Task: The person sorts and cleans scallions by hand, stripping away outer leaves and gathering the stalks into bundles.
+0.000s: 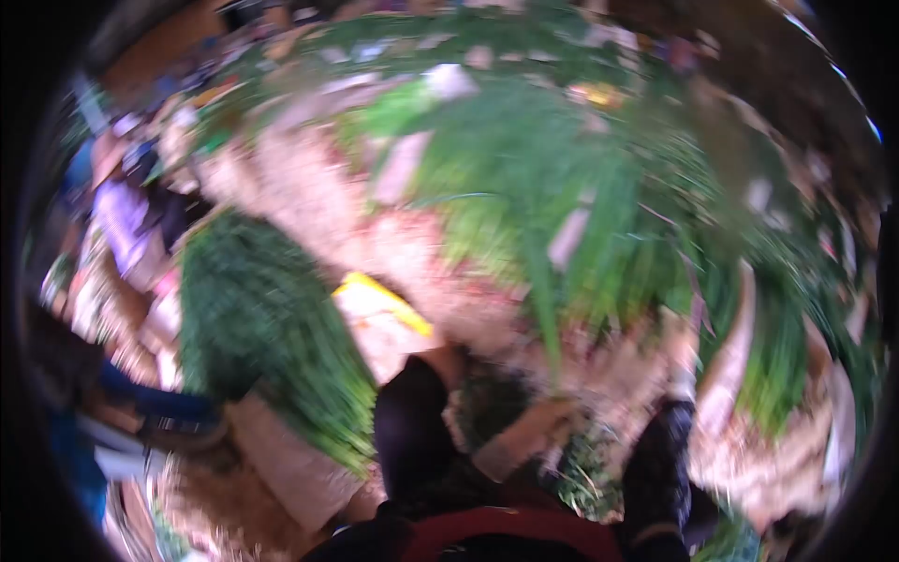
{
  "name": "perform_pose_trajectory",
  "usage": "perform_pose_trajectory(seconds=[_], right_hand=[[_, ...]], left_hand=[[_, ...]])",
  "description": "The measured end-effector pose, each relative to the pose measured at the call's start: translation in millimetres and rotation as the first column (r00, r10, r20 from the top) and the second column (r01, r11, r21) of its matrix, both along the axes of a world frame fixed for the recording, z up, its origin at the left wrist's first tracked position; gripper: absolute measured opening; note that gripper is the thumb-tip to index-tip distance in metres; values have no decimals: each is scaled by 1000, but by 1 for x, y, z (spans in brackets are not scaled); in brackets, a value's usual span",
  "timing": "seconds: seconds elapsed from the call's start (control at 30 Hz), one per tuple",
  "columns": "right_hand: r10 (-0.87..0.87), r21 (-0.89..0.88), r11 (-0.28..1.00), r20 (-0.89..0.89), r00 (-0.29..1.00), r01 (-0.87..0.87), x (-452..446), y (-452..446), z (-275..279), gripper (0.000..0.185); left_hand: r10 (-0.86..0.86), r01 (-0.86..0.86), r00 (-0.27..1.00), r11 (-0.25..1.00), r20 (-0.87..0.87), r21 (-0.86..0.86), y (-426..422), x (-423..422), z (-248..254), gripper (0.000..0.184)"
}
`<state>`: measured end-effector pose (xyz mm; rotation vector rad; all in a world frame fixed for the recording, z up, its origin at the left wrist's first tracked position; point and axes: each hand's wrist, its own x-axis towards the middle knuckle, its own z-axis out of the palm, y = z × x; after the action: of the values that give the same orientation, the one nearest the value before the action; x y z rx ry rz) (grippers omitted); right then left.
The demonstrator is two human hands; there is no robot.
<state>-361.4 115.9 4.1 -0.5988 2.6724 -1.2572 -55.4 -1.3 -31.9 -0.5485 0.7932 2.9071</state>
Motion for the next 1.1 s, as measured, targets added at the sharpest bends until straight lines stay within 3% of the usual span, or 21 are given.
perform_pose_trajectory(seconds=[0.07, 0.1, 0.17, 0.2, 0.23, 0.3, 0.37, 0.4, 0.47, 0.53, 0.57, 0.6, 0.63, 0.73, 0.8, 0.87, 0.9, 0.93, 0.97, 1.07, 1.1], right_hand=[[-85, -31, 996, -49, 995, 83, 9, 28, 3, 40], [-87, 32, 996, -53, 995, 88, 2, 46, -21, 43], [-63, -249, 964, 118, 991, 91, 23, 54, -20, 37], [104, -349, 934, 71, 992, -73, 48, 51, -29, 34], [205, -229, 959, 157, 966, -166, 81, 50, -32, 32], [595, -159, 790, -38, 803, -593, 125, 38, -90, 29], [431, 174, 881, 90, 898, -440, 156, 48, -105, 28], [508, 239, 840, -32, 861, -487, 164, 52, -84, 26], [460, 114, 887, -159, 874, -447, 186, 44, -23, 22], [-46, -345, 919, 384, 922, 189, 161, 58, -73, 30], [-144, -387, 885, 302, 942, 259, 148, 79, -97, 33], [107, 235, 962, 135, 985, -137, 151, 101, -92, 33], [379, 558, 732, 142, 914, -390, 159, 111, -85, 33], [634, 670, 168, 488, 600, -723, 190, 121, -43, 34], [610, 698, 301, 384, 694, -650, 190, 93, 1, 37], [398, 450, 814, 32, 917, -369, 156, 54, 3, 33], [163, 470, 855, 159, 974, -220, 145, 17, 51, 38], [117, 208, 974, -109, 987, -92, 124, 1, 30, 34], [82, 184, 983, -316, 945, -24, 106, -23, 41, 34], [55, 645, 764, -35, 998, -20, 43, -82, 37, 39], [53, 508, 859, 37, 998, -65, 28, -83, 26, 39]], left_hand=[[53, -59, 997, 992, -48, -113, 15, -7, -19, 31], [-40, 41, 999, 976, 8, -214, 2, 6, 28, 34], [126, -123, 992, 978, 9, -169, 25, -22, -26, 36], [150, -137, 987, 972, 53, -192, 32, -23, -27, 35], [166, -141, 981, 966, 99, -216, 40, -19, -21, 35], [23, -7, 998, 959, 53, -283, 18, 3, 17, 22], [-2, -18, 999, 913, -49, -409, 37, 5, -19, 23], [-36, 9, 998, 906, -55, -423, 49, 5, -30, 23], [-145, 139, 989, 965, -9, -224, 37, 5, 0, 22], [-201, 206, 970, 978, -134, 27, 28, 7, 26, 22], [-202, 234, 954, 964, -220, 129, 24, 5, 31, 23], [-147, 190, 960, 968, -239, 167, 22, 8, 38, 24], [-79, 133, 965, 969, -251, 207, 13, 11, 50, 26], [138, -117, 943, 989, -302, 87, -10, 22, 75, 27], [210, -181, 918, 977, -336, 117, -14, 16, 67, 32], [164, -138, 960, 982, -227, 126, -14, 10, 58, 34], [100, -79, 980, 989, -174, 127, -13, 5, 49, 35], [59, -58, 998, 998, -34, 36, -10, 3, 48, 34], [76, -77, 997, 995, 19, 67, -7, 1, 40, 32], [73, -78, 995, 994, 65, 76, -6, 2, 25, 30], [81, -84, 995, 995, 63, 45, -6, 1, 25, 33]])
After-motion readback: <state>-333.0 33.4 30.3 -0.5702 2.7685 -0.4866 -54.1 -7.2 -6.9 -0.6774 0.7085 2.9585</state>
